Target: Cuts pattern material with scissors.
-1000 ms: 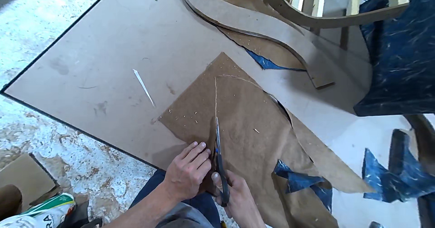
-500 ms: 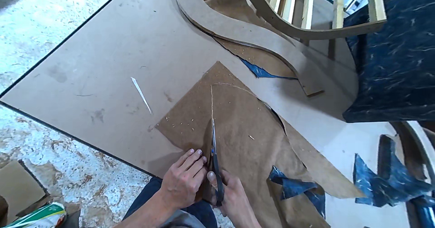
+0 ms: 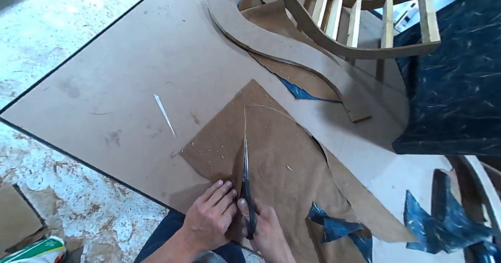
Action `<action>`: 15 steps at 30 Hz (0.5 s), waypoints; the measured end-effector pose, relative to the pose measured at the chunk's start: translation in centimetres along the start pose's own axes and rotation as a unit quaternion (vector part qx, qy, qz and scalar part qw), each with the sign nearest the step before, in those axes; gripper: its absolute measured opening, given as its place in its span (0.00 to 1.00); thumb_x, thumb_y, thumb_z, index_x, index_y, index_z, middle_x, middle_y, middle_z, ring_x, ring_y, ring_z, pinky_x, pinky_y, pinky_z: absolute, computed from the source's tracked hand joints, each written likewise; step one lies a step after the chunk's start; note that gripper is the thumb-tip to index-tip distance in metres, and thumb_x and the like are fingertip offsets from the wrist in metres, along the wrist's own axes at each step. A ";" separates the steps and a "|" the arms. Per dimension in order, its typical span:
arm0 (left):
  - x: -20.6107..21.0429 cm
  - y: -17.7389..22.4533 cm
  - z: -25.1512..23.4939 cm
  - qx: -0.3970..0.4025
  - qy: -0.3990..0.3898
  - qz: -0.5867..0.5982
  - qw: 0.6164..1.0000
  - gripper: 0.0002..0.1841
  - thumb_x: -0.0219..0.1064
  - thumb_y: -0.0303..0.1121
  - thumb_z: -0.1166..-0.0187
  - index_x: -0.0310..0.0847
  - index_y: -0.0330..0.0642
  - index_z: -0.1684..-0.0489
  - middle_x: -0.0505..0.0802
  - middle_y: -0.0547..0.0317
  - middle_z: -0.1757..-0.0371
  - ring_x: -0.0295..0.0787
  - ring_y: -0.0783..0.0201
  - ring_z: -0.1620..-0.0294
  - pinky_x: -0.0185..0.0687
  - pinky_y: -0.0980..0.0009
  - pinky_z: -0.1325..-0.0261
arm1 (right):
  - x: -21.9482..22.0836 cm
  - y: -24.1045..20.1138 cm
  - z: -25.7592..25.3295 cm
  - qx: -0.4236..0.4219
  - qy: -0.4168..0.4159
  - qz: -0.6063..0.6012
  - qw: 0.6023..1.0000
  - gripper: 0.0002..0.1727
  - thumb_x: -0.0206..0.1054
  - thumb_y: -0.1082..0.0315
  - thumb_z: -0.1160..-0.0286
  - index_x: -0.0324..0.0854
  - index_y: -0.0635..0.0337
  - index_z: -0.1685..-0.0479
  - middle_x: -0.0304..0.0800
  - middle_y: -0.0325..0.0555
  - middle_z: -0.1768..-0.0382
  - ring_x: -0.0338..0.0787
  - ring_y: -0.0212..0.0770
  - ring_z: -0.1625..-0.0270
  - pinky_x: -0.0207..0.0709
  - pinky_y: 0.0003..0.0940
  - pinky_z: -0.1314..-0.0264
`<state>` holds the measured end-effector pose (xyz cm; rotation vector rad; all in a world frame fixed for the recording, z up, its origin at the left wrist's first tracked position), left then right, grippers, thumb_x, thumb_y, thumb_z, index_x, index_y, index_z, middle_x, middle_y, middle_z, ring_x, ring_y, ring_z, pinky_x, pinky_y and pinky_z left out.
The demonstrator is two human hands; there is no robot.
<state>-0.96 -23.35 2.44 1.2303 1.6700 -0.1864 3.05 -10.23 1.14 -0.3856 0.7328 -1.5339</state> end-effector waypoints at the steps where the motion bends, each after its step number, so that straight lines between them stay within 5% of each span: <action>1: 0.0 0.0 0.0 0.000 0.000 0.000 1.000 0.12 0.65 0.43 0.27 0.90 0.48 0.59 0.97 0.59 0.43 0.87 0.55 0.28 0.76 0.57 0.19 | -0.1 0.0 0.0 0.001 0.002 0.001 1.000 0.21 0.67 0.47 0.21 0.85 0.58 0.58 0.84 0.39 0.81 0.80 0.32 0.85 0.72 0.27 0.86; 15: -0.2 0.1 0.0 -0.007 0.014 -0.009 1.000 0.10 0.63 0.38 0.23 0.90 0.47 0.64 0.97 0.60 0.45 0.89 0.56 0.30 0.78 0.58 0.20 | -0.4 -0.9 -1.3 0.005 0.002 -0.006 1.000 0.22 0.66 0.45 0.21 0.84 0.58 0.61 0.82 0.40 0.81 0.78 0.33 0.86 0.69 0.26 0.88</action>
Point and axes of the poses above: each hand's wrist, its own z-axis away from the middle knuckle, its own x-axis out of the palm, y = z × x, the point moved 8 cm from there along -z, towards the middle knuckle
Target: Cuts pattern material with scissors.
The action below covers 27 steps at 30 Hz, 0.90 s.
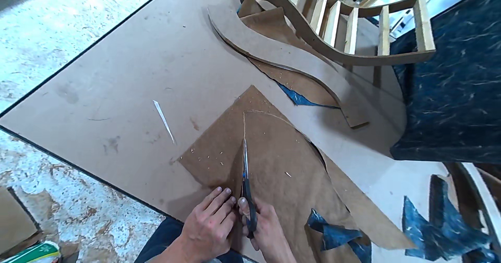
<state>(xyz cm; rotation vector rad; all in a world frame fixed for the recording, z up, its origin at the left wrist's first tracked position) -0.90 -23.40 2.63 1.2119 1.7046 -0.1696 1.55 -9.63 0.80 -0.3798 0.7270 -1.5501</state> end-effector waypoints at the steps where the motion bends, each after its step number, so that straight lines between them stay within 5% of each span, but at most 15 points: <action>1: 0.0 0.0 0.0 -0.001 0.001 0.000 1.000 0.10 0.63 0.38 0.23 0.90 0.48 0.64 0.97 0.60 0.45 0.89 0.56 0.30 0.78 0.58 0.20 | 0.0 0.0 0.0 0.000 0.000 0.000 1.000 0.22 0.67 0.45 0.21 0.84 0.59 0.61 0.82 0.40 0.81 0.78 0.33 0.86 0.69 0.26 0.88; 27: 0.0 0.0 0.0 -0.007 0.011 -0.008 1.000 0.10 0.61 0.38 0.23 0.88 0.50 0.70 0.97 0.62 0.47 0.89 0.59 0.31 0.76 0.61 0.20 | 0.0 -3.5 -2.0 -0.006 -0.012 -0.030 0.999 0.20 0.64 0.49 0.17 0.82 0.60 0.61 0.81 0.38 0.81 0.79 0.30 0.85 0.70 0.23 0.88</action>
Point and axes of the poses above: each hand's wrist, its own z-axis away from the middle knuckle, its own x-axis out of the palm, y = z × x, the point moved 8 cm from there along -z, towards the middle knuckle
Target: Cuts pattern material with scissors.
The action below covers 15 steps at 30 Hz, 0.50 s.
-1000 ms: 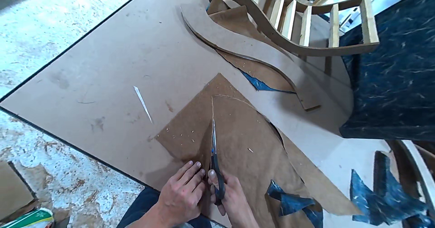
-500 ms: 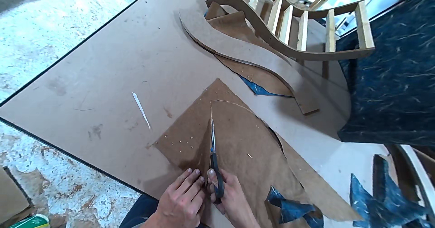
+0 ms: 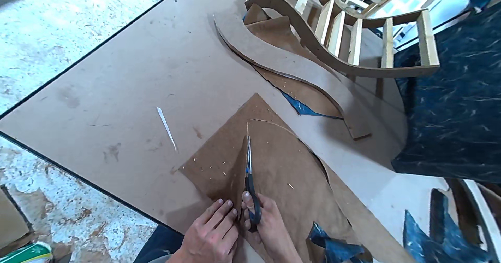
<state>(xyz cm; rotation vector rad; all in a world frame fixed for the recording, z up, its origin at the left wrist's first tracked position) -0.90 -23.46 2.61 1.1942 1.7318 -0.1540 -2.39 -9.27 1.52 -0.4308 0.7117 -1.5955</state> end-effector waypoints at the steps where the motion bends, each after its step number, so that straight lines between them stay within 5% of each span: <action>1: 0.0 0.0 0.0 0.000 0.001 -0.001 1.000 0.10 0.61 0.38 0.23 0.88 0.51 0.69 0.97 0.62 0.47 0.89 0.60 0.31 0.76 0.61 0.20 | -0.1 0.0 0.0 0.001 0.003 0.005 1.000 0.20 0.64 0.50 0.18 0.82 0.60 0.62 0.81 0.38 0.81 0.78 0.30 0.86 0.69 0.22 0.89; 15: -0.1 0.0 -0.3 0.005 -0.006 0.003 1.000 0.11 0.59 0.36 0.21 0.87 0.50 0.72 0.98 0.62 0.48 0.89 0.58 0.32 0.77 0.60 0.21 | -0.8 -0.9 -1.4 -0.006 0.006 0.022 1.000 0.21 0.66 0.48 0.20 0.83 0.60 0.63 0.80 0.38 0.82 0.78 0.30 0.87 0.68 0.22 0.89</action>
Point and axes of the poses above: each hand's wrist, its own z-axis away from the middle knuckle, its own x-axis out of the palm, y = z × x, the point moved 8 cm from there along -z, towards the middle knuckle
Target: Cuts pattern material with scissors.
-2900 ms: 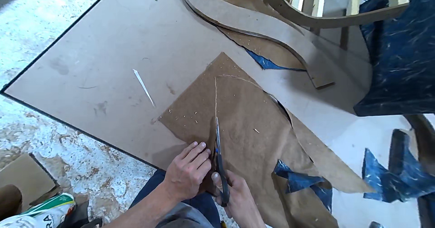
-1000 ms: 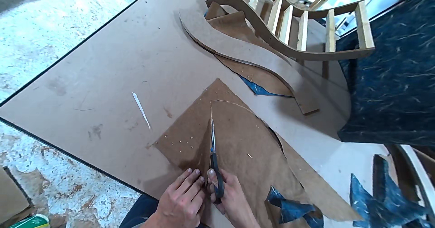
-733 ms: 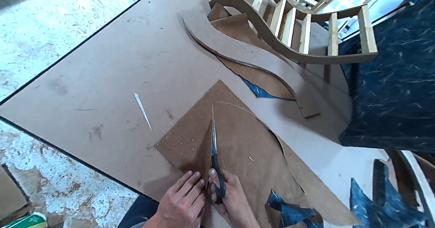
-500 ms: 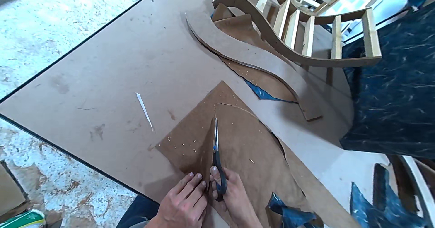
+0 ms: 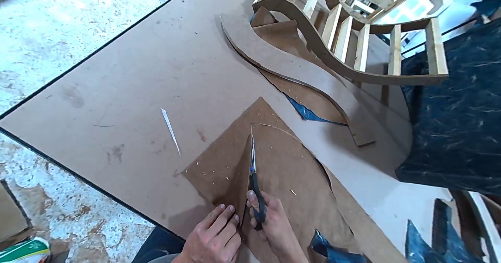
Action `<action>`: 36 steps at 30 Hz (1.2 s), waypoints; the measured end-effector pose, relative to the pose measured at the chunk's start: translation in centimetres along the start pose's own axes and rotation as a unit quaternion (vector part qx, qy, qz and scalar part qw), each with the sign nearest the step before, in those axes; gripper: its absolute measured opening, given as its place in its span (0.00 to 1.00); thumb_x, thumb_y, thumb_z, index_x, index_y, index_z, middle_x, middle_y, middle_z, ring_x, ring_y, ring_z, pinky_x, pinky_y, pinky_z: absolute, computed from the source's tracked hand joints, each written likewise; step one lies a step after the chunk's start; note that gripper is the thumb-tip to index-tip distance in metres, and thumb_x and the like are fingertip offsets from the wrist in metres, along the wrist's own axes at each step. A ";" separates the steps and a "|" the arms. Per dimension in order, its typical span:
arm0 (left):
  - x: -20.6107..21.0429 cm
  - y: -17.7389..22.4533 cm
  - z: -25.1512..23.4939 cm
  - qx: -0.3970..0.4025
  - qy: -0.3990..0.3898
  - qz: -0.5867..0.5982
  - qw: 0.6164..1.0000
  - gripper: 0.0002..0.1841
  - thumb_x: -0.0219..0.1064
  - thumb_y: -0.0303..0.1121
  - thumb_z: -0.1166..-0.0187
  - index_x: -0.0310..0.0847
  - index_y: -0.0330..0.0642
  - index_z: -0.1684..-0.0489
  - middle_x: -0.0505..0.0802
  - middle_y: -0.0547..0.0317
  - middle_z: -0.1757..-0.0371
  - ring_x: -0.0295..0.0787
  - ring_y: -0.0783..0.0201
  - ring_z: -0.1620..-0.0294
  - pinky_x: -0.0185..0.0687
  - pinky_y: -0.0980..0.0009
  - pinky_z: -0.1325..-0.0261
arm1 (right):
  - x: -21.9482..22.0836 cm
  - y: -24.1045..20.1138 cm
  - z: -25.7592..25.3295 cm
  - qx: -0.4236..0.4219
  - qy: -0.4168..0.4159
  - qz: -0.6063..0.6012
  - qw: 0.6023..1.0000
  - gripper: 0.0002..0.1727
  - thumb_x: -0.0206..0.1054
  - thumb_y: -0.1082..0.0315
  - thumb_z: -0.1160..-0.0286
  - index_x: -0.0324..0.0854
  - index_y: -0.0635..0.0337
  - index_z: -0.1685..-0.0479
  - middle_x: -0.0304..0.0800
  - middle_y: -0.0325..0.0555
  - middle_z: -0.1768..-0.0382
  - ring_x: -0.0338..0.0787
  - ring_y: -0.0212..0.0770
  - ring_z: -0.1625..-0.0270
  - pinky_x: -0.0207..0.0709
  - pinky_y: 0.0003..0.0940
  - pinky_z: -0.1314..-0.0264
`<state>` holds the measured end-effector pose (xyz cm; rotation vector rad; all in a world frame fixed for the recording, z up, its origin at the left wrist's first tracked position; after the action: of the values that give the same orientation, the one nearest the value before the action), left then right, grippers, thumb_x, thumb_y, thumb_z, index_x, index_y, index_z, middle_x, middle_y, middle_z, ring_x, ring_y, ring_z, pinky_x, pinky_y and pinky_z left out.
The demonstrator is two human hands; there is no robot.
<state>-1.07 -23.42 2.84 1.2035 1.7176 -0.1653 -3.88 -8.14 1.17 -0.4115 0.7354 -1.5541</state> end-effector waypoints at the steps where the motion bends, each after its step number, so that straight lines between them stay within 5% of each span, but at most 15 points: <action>1: 0.0 0.0 0.0 0.000 -0.004 0.002 1.000 0.12 0.59 0.36 0.20 0.87 0.50 0.71 0.97 0.62 0.48 0.89 0.58 0.31 0.77 0.59 0.21 | -0.2 0.1 -0.1 0.001 0.001 0.005 1.000 0.21 0.66 0.48 0.20 0.83 0.60 0.62 0.81 0.38 0.82 0.78 0.30 0.86 0.69 0.22 0.89; 36: -0.1 0.0 0.1 0.002 -0.012 0.011 1.000 0.12 0.59 0.35 0.21 0.86 0.51 0.73 0.98 0.62 0.52 0.89 0.59 0.32 0.74 0.60 0.20 | -0.5 -3.0 -2.9 0.012 -0.003 -0.027 1.000 0.20 0.59 0.53 0.11 0.82 0.63 0.59 0.82 0.41 0.81 0.79 0.30 0.87 0.66 0.21 0.91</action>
<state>-0.95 -23.53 2.86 1.2176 1.6833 -0.1686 -7.97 -7.12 1.19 -0.4206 0.7050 -1.6113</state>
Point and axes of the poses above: each hand's wrist, its own z-axis away from the middle knuckle, its own x-axis out of the palm, y = z × x, the point moved 8 cm from there along -z, towards the middle knuckle
